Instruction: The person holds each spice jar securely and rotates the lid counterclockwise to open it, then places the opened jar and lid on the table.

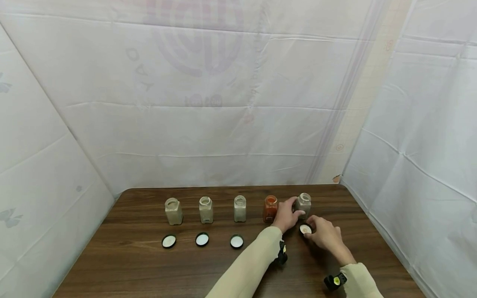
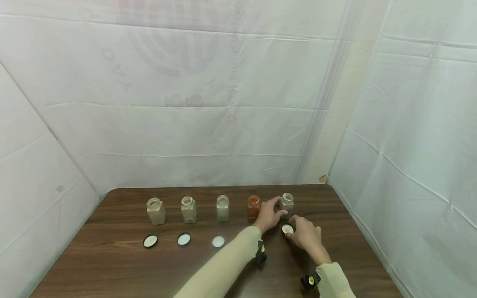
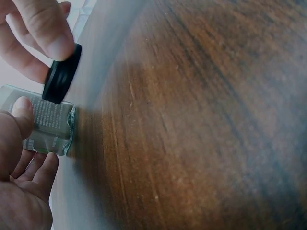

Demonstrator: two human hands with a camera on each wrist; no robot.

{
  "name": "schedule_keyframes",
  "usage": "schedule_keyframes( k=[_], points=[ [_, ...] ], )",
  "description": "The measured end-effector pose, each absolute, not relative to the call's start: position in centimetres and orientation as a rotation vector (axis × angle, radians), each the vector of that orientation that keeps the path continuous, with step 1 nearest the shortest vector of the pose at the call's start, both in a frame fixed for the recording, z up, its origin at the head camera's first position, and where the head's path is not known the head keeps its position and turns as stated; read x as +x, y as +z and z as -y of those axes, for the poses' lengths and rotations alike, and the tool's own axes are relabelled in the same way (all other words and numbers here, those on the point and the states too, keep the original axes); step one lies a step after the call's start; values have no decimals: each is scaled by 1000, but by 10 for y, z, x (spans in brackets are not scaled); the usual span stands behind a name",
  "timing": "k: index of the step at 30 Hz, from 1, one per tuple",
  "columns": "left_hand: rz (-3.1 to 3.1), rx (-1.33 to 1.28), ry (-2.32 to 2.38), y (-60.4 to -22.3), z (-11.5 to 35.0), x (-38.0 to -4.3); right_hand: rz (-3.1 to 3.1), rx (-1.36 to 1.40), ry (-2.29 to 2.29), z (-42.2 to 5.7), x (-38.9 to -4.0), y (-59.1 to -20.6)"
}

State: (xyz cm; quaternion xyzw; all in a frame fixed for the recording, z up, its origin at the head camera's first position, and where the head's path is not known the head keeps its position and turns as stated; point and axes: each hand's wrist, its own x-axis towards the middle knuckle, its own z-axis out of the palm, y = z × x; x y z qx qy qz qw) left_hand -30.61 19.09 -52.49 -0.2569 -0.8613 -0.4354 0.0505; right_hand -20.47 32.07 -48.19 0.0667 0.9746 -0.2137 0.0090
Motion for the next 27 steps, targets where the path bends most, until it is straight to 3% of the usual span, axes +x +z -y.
schedule_keyframes(
  k=[27],
  points=[
    [2639,-762,-1355,-525,-191,-305,-2995,197,-629,-315,-204,-491]
  ],
)
